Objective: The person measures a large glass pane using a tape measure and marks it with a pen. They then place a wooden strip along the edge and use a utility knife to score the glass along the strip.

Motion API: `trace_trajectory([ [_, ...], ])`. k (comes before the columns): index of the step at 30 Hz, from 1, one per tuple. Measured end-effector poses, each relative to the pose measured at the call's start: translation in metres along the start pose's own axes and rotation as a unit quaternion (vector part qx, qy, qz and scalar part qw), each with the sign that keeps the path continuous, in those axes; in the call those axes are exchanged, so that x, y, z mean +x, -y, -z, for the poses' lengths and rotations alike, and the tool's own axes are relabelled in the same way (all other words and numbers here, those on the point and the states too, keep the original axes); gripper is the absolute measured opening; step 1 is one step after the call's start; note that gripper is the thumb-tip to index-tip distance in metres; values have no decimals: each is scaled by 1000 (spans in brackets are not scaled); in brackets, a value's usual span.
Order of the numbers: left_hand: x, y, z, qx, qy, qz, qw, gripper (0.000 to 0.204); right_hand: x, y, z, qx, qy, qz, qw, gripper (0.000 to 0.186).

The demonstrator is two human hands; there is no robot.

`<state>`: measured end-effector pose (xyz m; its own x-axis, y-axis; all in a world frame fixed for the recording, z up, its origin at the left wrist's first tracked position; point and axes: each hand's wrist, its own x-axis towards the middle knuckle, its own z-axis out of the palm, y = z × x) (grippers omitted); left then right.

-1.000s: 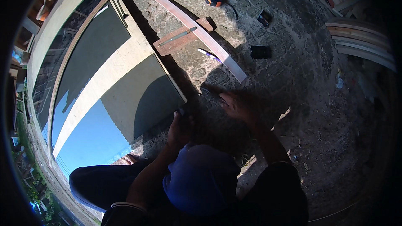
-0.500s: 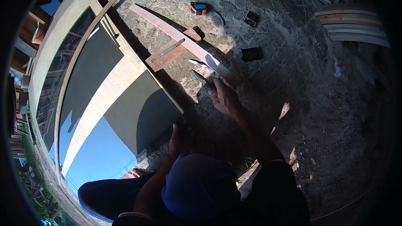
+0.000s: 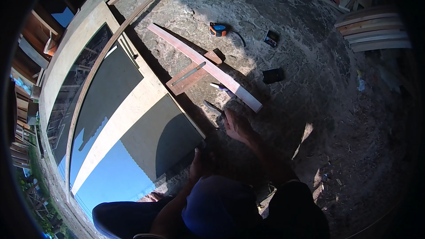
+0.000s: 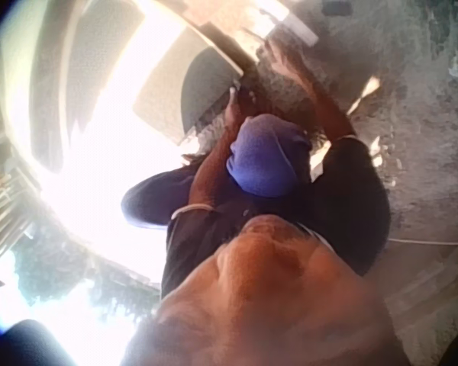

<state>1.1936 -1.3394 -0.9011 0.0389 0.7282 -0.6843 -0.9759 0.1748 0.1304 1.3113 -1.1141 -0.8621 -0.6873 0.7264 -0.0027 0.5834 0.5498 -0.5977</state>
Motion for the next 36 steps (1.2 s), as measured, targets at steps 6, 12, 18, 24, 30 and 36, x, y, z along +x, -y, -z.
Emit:
trace_trajectory([
  [6,13,4,18,6,-21,4,1000,59,-28,-10,-17,-34,14,-24,999,27],
  [12,1,0,7,15,31,74,997,54,-29,-21,-34,-15,5,-94,995,27],
  [18,-9,-61,-81,587,76,118,797,42,-17,-17,-22,-115,-83,-6,990,37],
  [24,79,-271,-118,547,-162,-394,721,22,-6,2,-1,-145,-56,-31,987,52],
  [30,127,-428,-136,664,-357,-456,474,29,-8,3,-10,-84,-91,-50,991,59],
  [36,154,-457,-142,735,-363,-403,406,40,-21,-14,-32,-74,-29,-150,985,58],
])
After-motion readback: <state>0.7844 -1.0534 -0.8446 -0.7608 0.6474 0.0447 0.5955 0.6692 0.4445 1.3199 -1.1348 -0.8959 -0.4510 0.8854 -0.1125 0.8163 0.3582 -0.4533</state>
